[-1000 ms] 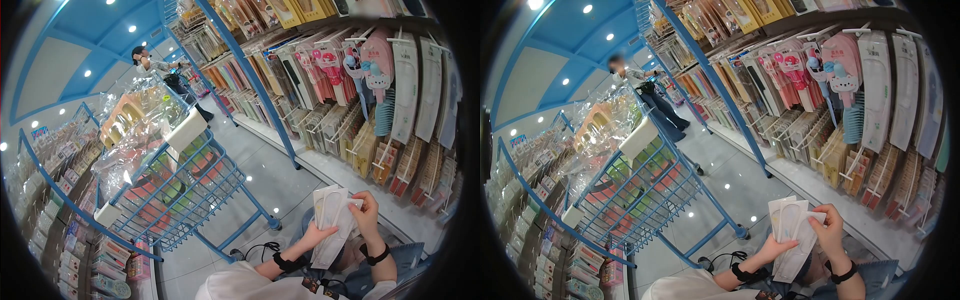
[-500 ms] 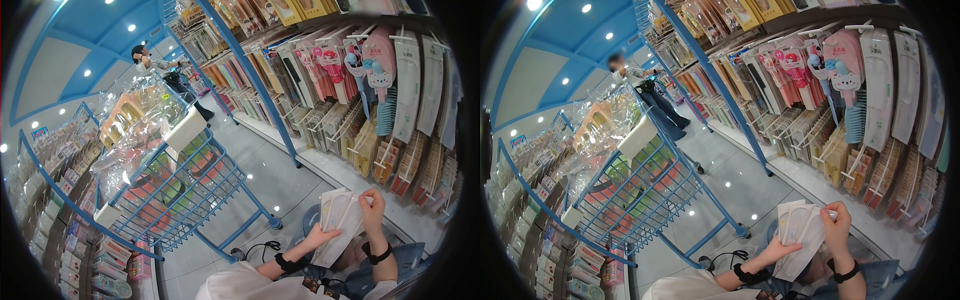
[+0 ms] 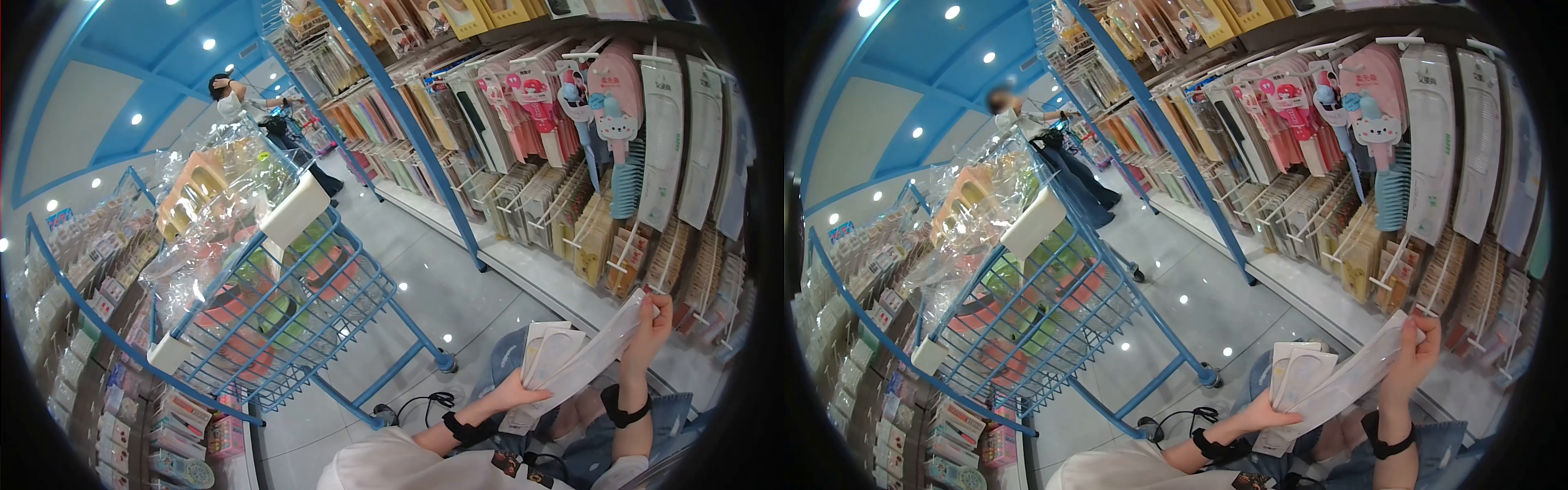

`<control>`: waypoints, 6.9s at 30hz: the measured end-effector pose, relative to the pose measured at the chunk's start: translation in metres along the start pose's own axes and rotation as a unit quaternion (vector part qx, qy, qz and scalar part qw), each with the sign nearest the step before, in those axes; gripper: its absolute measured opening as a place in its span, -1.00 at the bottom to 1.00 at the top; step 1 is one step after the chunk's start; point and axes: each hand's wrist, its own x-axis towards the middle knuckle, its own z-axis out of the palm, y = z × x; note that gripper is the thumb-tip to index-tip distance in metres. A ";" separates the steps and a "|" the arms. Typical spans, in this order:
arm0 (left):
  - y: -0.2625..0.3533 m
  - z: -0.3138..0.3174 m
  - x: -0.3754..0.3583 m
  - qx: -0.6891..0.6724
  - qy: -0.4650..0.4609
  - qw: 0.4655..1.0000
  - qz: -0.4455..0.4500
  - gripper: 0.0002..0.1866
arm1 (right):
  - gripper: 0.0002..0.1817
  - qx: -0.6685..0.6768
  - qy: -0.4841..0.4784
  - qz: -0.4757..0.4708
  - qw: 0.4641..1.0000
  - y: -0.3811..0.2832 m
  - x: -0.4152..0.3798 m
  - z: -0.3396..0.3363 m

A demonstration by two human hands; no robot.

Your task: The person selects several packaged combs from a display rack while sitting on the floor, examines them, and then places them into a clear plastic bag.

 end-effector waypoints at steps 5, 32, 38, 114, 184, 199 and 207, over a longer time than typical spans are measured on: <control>-0.004 -0.008 -0.003 -0.037 -0.005 0.999 0.038 -0.43 | -0.92 0.034 0.064 -0.013 0.997 -0.006 0.005 -0.005; -0.013 -0.045 0.010 -0.323 0.220 0.919 0.047 -0.62 | -0.59 -0.139 -0.215 0.035 0.966 -0.050 0.011 -0.004; 0.019 -0.044 -0.002 -0.336 0.185 0.922 0.058 -0.59 | -0.60 -0.129 -0.128 -0.045 0.982 -0.015 0.013 -0.006; -0.026 -0.040 0.057 -0.240 0.156 0.953 -0.098 -0.35 | -0.73 0.022 0.003 -0.271 0.962 -0.152 0.121 0.024; 0.048 0.027 0.031 -0.188 0.107 0.975 0.053 -0.59 | -0.46 0.033 -0.250 0.193 0.948 -0.034 -0.021 0.014; 0.039 0.010 0.022 -0.162 0.073 0.983 0.048 -0.55 | -0.62 0.036 0.068 0.003 0.997 -0.062 0.012 0.007; 0.046 -0.016 0.020 -0.269 0.265 0.916 0.131 -0.56 | -0.65 -0.281 0.089 -0.148 0.944 -0.063 0.002 -0.051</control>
